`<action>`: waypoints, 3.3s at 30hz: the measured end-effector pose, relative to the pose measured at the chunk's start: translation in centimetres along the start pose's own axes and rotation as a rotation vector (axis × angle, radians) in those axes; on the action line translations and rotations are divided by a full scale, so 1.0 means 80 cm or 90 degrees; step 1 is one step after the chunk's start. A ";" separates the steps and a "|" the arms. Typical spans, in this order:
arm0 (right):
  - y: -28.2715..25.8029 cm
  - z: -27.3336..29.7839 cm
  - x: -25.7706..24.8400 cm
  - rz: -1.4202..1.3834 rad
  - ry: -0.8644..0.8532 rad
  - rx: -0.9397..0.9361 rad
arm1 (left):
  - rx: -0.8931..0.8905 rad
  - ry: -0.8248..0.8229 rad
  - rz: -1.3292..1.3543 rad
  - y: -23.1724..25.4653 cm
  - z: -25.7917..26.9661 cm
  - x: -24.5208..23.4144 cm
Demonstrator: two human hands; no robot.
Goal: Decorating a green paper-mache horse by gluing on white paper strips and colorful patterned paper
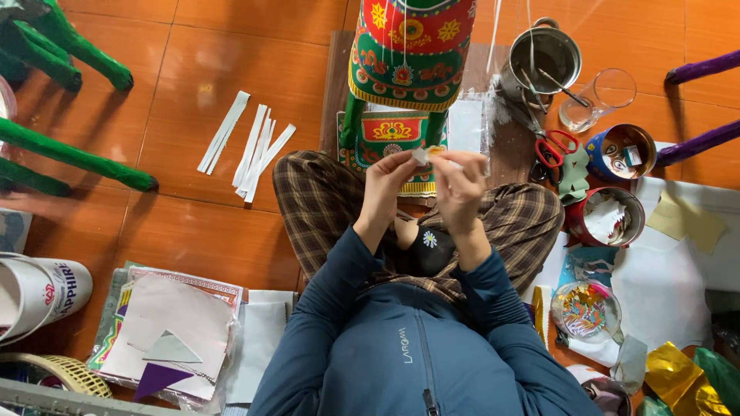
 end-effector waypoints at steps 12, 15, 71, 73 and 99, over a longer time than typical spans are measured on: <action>-0.027 -0.025 -0.004 0.009 -0.091 0.028 | 0.056 0.073 -0.110 0.029 -0.011 -0.041; 0.030 -0.042 -0.029 -0.113 -0.096 0.143 | 0.173 0.099 -0.134 0.156 0.011 -0.015; -0.057 -0.415 -0.088 -0.287 0.050 0.004 | 0.799 -0.040 -0.513 0.452 0.024 0.269; -0.056 -0.415 -0.090 -0.263 0.073 0.005 | 0.800 -0.043 -0.500 0.454 0.023 0.267; -0.079 -0.408 -0.083 -0.246 0.105 -0.078 | 0.731 -0.163 -0.410 0.462 -0.003 0.246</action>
Point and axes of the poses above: each hand's wrist, its own z-axis away from the middle knuckle, its own x-axis out of the palm, y = z × x, the point moved 9 cm from there along -z, towards the middle knuckle, and after that the axes turned 2 degrees about -x, right-handed, at the moved point
